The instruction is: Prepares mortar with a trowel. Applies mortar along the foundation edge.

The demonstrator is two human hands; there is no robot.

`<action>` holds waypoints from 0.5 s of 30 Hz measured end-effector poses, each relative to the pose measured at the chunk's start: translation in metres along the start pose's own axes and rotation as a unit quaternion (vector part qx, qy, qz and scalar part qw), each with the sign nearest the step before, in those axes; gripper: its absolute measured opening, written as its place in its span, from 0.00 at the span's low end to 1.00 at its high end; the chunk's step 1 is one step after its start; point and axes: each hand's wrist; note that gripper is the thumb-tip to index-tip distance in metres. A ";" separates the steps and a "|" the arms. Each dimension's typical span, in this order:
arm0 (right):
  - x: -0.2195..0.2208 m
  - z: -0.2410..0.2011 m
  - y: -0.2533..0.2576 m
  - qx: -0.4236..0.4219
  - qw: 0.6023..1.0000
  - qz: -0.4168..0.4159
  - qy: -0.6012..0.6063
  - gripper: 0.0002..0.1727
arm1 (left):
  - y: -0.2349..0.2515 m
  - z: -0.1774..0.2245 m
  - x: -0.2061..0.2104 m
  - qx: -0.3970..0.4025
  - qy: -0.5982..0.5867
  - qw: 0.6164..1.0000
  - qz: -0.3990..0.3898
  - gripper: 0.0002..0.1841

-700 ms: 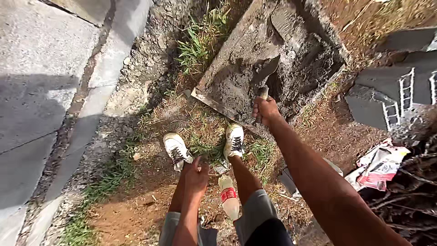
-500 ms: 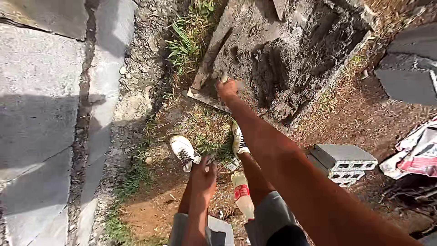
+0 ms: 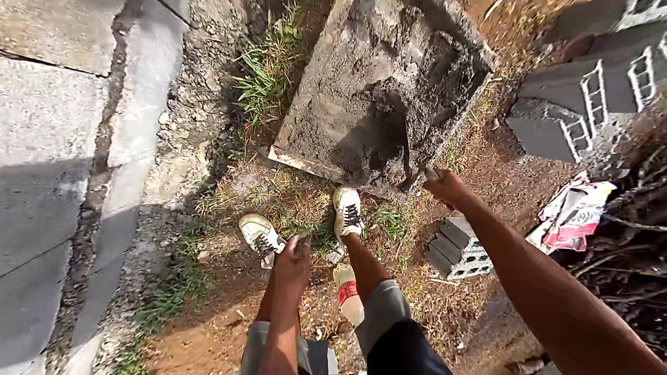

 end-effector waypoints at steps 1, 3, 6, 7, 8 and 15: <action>-0.003 0.003 -0.016 0.018 0.999 -0.006 0.032 0.21 | -0.001 -0.001 -0.002 -0.001 -0.004 1.000 0.003 0.23; -0.003 -0.004 -0.029 0.037 0.997 -0.012 0.065 0.20 | -0.002 -0.007 -0.005 -0.004 0.000 1.000 0.006 0.21; 0.030 -0.049 0.001 0.036 0.998 0.010 0.051 0.21 | -0.003 -0.019 -0.009 0.004 -0.030 1.000 0.005 0.21; 0.050 -0.074 0.017 0.041 0.998 0.024 0.048 0.23 | -0.002 -0.022 -0.008 0.004 -0.052 0.999 0.006 0.21; 0.069 -0.099 0.029 0.050 0.997 0.038 0.044 0.27 | -0.001 -0.023 -0.008 0.001 -0.072 0.997 0.010 0.21; 0.084 -0.087 -0.010 -0.017 0.989 -0.021 -0.147 0.32 | 0.003 -0.004 -0.013 0.014 -0.065 0.998 -0.004 0.20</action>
Point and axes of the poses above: each hand's wrist, its own y-axis towards the middle knuckle, its own x-axis out of the palm, z = x × y, and after that the axes turned 4 degrees about x, right-handed
